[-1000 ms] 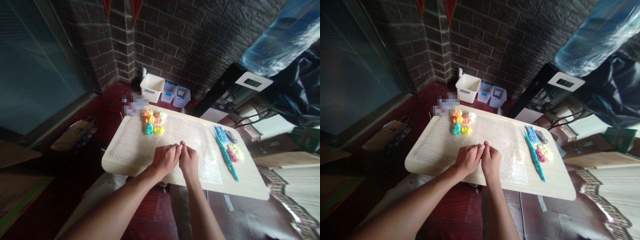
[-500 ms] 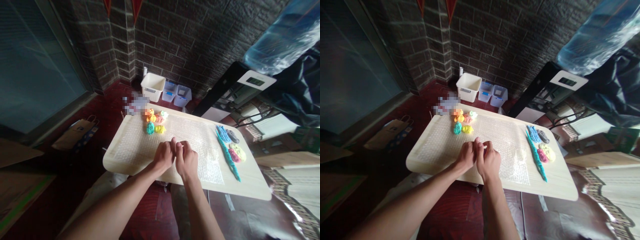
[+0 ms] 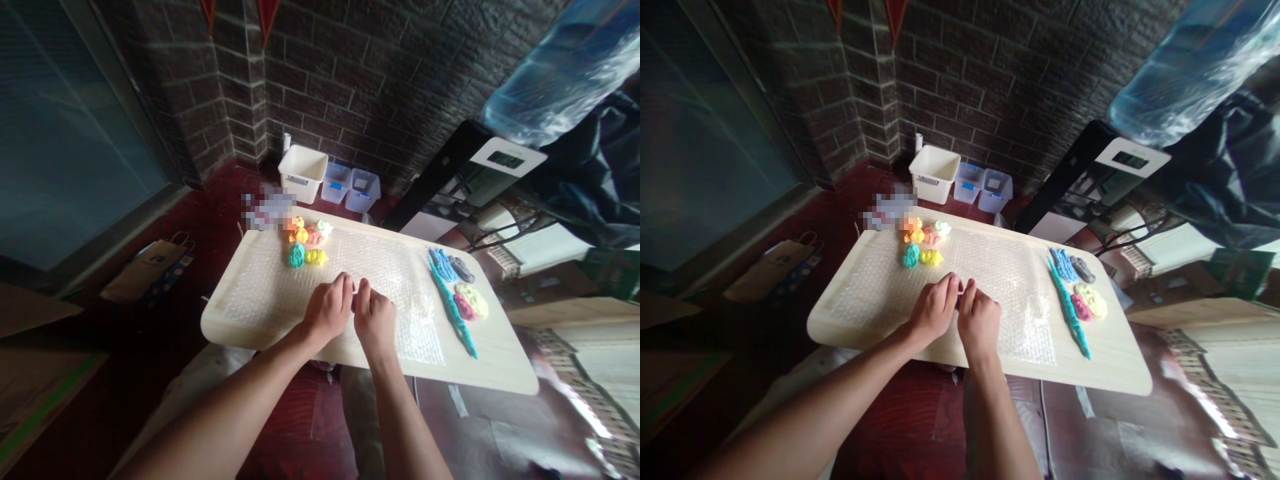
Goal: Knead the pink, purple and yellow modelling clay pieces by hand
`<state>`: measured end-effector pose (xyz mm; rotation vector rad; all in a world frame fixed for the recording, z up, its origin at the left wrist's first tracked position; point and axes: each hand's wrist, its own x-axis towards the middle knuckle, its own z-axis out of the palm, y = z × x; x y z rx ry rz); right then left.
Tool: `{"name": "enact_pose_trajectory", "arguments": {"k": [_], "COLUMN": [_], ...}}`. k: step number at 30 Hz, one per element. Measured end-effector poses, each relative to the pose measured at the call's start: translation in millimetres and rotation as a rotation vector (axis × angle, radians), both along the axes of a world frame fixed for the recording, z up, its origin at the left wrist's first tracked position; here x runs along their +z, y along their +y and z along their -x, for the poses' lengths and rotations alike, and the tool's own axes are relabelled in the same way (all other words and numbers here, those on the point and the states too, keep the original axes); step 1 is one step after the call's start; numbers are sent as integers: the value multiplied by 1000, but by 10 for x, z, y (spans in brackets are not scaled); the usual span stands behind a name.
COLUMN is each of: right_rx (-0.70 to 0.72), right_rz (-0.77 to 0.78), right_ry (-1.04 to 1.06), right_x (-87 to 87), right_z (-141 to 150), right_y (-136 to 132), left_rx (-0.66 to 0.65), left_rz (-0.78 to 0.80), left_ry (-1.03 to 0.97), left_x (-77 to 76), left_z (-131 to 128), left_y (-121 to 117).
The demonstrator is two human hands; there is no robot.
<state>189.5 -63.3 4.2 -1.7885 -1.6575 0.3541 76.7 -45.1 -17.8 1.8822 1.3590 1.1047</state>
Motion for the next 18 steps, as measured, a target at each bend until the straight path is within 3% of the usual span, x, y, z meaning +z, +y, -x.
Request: {"name": "enact_pose_trajectory", "arguments": {"k": [3, 9, 11, 14, 18], "right_rx": [-33, -49, -39, -98, -161], "right_rz": [4, 177, 157, 62, 53], "right_ry": [31, 223, 257, 386, 845], "right_x": [-2, -26, -44, -69, -143], "right_z": [-26, -87, -94, -81, 23], "right_y": [-19, -38, -28, -9, 18], "left_rx": [-8, -105, -116, -29, 63], "left_rz": [-9, -30, -26, 112, 408], "left_ry": [10, 19, -42, -356, -942], "left_x": [-4, 19, 14, -22, -82], "left_z": [-15, 30, 37, 6, -87], "left_y": [15, -20, -19, 34, 151]}}
